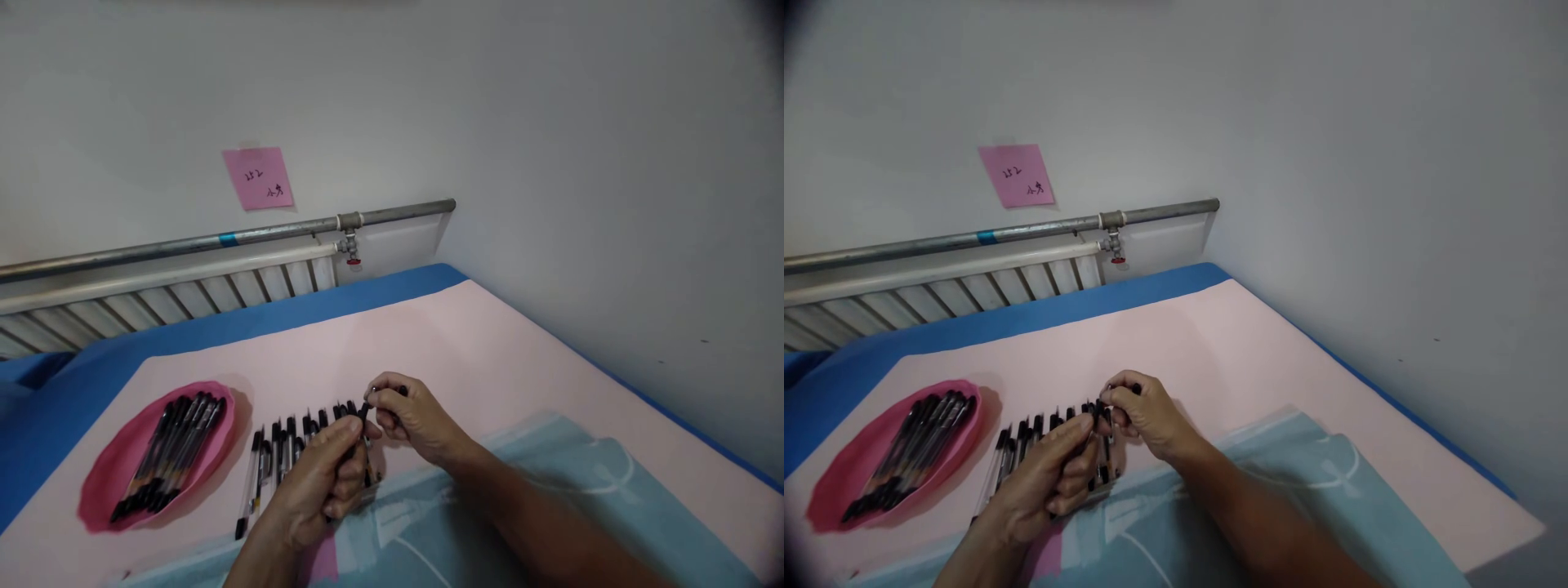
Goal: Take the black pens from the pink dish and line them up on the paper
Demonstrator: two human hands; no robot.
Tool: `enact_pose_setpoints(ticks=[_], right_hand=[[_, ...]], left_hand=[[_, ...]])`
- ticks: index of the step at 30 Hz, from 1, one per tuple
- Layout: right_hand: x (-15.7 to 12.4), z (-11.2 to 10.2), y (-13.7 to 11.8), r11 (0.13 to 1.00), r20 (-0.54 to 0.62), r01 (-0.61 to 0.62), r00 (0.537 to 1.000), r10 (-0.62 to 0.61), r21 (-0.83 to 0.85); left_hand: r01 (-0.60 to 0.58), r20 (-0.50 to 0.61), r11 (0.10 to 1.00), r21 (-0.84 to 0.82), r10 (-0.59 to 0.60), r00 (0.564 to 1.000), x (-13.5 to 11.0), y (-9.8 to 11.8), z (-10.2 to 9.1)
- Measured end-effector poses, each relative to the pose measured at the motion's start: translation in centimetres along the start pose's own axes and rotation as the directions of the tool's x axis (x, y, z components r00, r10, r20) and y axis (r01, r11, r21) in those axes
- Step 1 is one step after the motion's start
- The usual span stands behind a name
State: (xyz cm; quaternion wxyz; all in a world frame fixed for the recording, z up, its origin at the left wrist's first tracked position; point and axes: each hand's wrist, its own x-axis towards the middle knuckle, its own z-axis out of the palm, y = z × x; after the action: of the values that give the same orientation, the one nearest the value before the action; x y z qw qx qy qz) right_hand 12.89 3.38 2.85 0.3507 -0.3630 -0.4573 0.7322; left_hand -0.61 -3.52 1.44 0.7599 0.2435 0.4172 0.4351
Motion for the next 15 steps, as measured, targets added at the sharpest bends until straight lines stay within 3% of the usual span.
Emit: enact_pose_setpoints(ticks=[3,5,8,9,12,15], right_hand=[[0.4,0.0,0.3,0.998,-0.051,0.043,0.998,-0.041,0.039],[1.2,-0.9,0.0,0.988,-0.148,0.117,0.984,-0.101,0.104],[2.6,-3.6,-1.3,0.933,-0.406,0.310,0.888,-0.215,0.183],[2.9,-4.5,-1.9,0.924,-0.442,0.333,0.869,-0.224,0.187],[3.1,-5.7,-2.7,0.937,-0.416,0.292,0.889,-0.193,0.190],[2.0,-3.6,-1.7,0.980,-0.254,0.132,0.963,-0.090,0.152]], left_hand=[[0.030,-0.011,0.998,0.049,-0.030,0.999,-0.1,0.0,0.1],[0.053,-0.025,0.994,0.091,-0.051,0.998,-0.2,0.1,0.1],[0.090,-0.055,0.980,0.180,-0.082,0.995,-0.3,0.4,-0.3],[0.089,-0.075,0.977,0.195,-0.076,0.994,-0.3,0.5,-0.5],[-0.029,-0.168,0.984,0.178,0.059,0.984,-0.2,0.7,-0.9],[-0.151,-0.233,0.978,0.146,0.182,0.955,0.1,0.6,-0.5]])
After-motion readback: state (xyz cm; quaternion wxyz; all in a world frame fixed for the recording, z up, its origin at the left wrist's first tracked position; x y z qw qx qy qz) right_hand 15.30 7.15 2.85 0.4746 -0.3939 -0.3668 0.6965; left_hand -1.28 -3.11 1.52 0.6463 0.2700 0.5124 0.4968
